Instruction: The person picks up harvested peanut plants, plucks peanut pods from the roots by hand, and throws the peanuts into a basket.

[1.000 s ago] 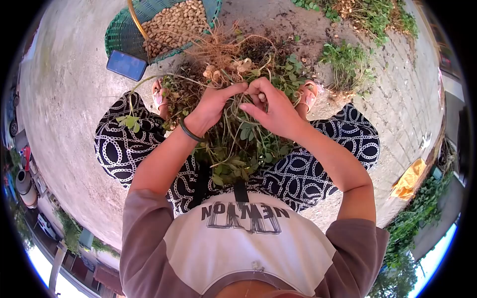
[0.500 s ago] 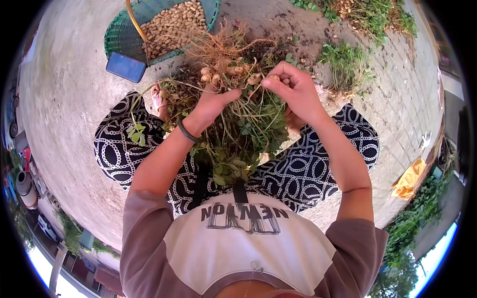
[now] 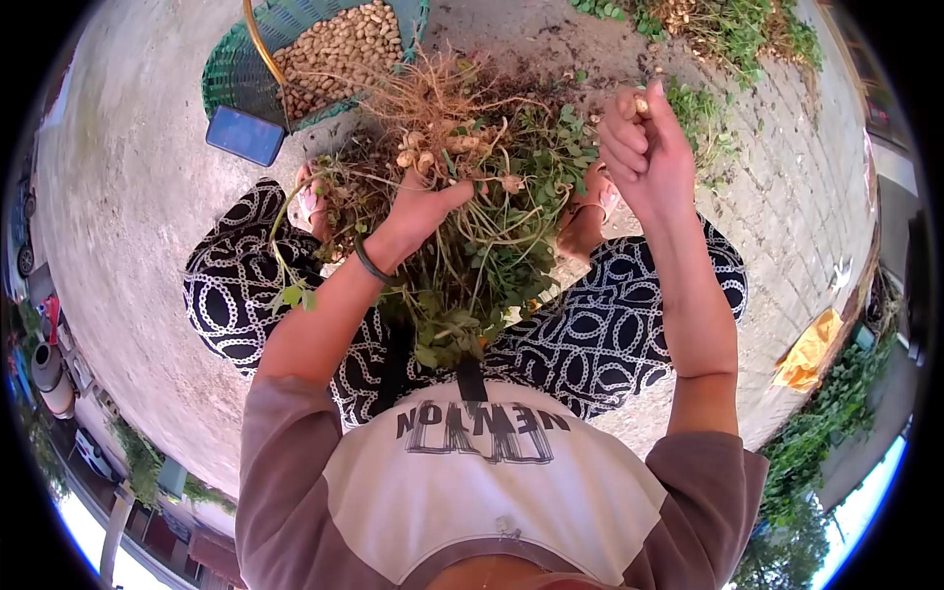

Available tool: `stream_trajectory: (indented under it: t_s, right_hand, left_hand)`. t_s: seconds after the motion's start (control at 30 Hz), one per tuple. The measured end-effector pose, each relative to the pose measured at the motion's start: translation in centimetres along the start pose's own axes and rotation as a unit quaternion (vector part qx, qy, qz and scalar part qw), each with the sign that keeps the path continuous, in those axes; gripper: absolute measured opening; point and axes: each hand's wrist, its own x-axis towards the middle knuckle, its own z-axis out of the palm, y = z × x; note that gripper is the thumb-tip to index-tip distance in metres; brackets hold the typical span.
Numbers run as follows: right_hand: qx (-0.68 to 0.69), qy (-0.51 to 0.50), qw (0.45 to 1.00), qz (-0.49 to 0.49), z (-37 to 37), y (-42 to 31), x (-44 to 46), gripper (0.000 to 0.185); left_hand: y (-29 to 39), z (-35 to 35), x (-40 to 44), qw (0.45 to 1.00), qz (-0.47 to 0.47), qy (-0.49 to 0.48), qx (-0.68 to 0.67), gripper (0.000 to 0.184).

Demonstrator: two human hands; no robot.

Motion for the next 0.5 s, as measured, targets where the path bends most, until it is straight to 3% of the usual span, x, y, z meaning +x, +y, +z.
stream_trajectory:
  t_s: [0.1, 0.13, 0.27, 0.33, 0.43, 0.5]
  right_hand:
    - [-0.118, 0.116, 0.986, -0.001, 1.9, 1.6, -0.1, 0.043]
    - [-0.101, 0.104, 0.989, 0.014, 2.1, 2.1, -0.1, 0.036]
    - [-0.340, 0.085, 0.931, 0.101, 0.9, 3.5, -0.2, 0.023]
    - [-0.495, 0.030, 0.869, 0.004, 1.1, 5.7, -0.4, 0.023]
    - [-0.678, -0.046, 0.728, -0.095, 2.5, 7.3, -1.1, 0.019]
    - [-0.765, -0.103, 0.618, -0.147, 2.7, 8.4, -1.5, 0.018]
  left_hand:
    - [0.9, 0.6, -0.3, 0.999, -0.015, -0.007, -0.035, 0.039]
    - [1.1, 0.3, -0.2, 1.000, -0.020, -0.012, -0.019, 0.038]
    - [1.5, 0.3, -0.4, 0.999, -0.021, -0.033, 0.004, 0.037]
    - [1.9, 0.8, -0.6, 0.999, -0.019, -0.026, 0.030, 0.037]
    - [0.9, 0.1, -0.4, 0.997, -0.068, 0.016, -0.023, 0.038]
    - [2.1, 0.3, -0.6, 0.987, -0.087, -0.048, -0.124, 0.037]
